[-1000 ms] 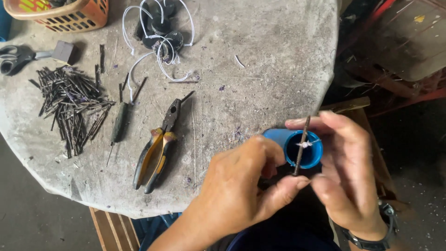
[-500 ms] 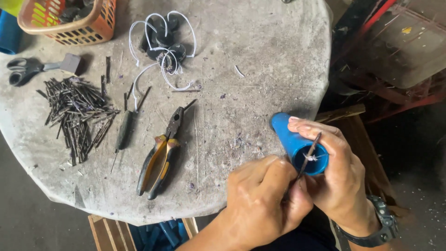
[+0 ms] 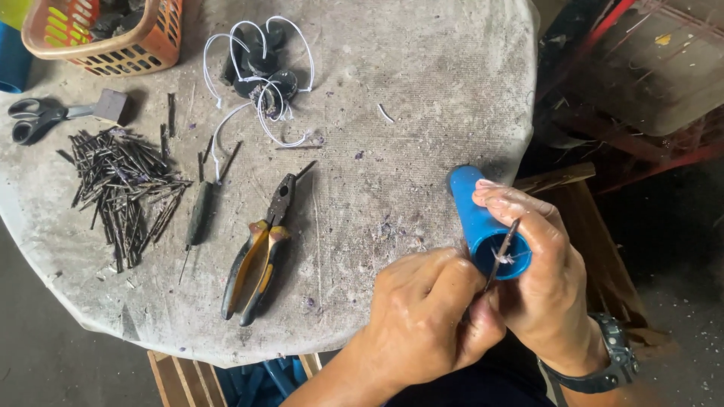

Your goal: Assembling candle wicks by threading them through bases and inserting them into plastic tubes.

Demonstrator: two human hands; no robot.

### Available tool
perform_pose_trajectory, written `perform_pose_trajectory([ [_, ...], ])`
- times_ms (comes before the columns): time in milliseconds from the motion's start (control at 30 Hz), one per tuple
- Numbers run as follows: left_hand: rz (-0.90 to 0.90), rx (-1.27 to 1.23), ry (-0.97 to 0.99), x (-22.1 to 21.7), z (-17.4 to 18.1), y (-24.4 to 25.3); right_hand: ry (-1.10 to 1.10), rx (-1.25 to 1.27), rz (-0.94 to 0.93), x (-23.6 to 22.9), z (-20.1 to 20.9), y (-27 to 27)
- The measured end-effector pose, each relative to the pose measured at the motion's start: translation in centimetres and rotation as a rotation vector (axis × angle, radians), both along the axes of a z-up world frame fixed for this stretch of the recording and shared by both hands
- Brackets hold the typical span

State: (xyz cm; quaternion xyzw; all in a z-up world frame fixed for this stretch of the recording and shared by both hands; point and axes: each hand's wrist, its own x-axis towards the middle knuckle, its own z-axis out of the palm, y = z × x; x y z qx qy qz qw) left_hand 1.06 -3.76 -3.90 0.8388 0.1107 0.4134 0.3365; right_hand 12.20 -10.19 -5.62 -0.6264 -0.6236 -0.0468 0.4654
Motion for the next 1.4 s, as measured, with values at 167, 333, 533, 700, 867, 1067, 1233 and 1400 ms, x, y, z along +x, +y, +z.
perform_pose_trajectory([
  [167,-0.020,-0.010,0.001,0.4,-0.3,0.0,0.025,-0.013,-0.009,0.3,-0.2,-0.1],
  [333,-0.048,-0.007,0.048,0.5,-0.5,0.0,0.005,0.003,-0.002,0.6,-0.6,-0.1],
  [533,0.028,0.153,0.100,0.5,-0.9,-0.2,0.057,-0.026,0.063,0.9,-0.3,-0.1],
  [700,0.013,0.101,0.083,0.6,-0.5,-0.1,0.076,-0.026,0.056,0.9,-0.2,0.0],
  [867,-0.008,0.006,0.067,0.6,-0.3,-0.1,0.053,-0.029,0.027,0.9,-0.3,0.0],
  [1067,-0.037,-0.030,0.049,0.6,-0.3,-0.2,0.066,-0.030,0.052,0.9,-0.2,0.0],
  [1233,-0.017,-0.042,0.096,0.5,-0.4,-0.4,0.059,-0.032,0.037,1.0,-0.5,0.0],
  [1400,-0.032,-0.080,0.108,0.4,-0.3,-0.3,0.064,-0.029,0.049,1.0,-0.7,-0.2],
])
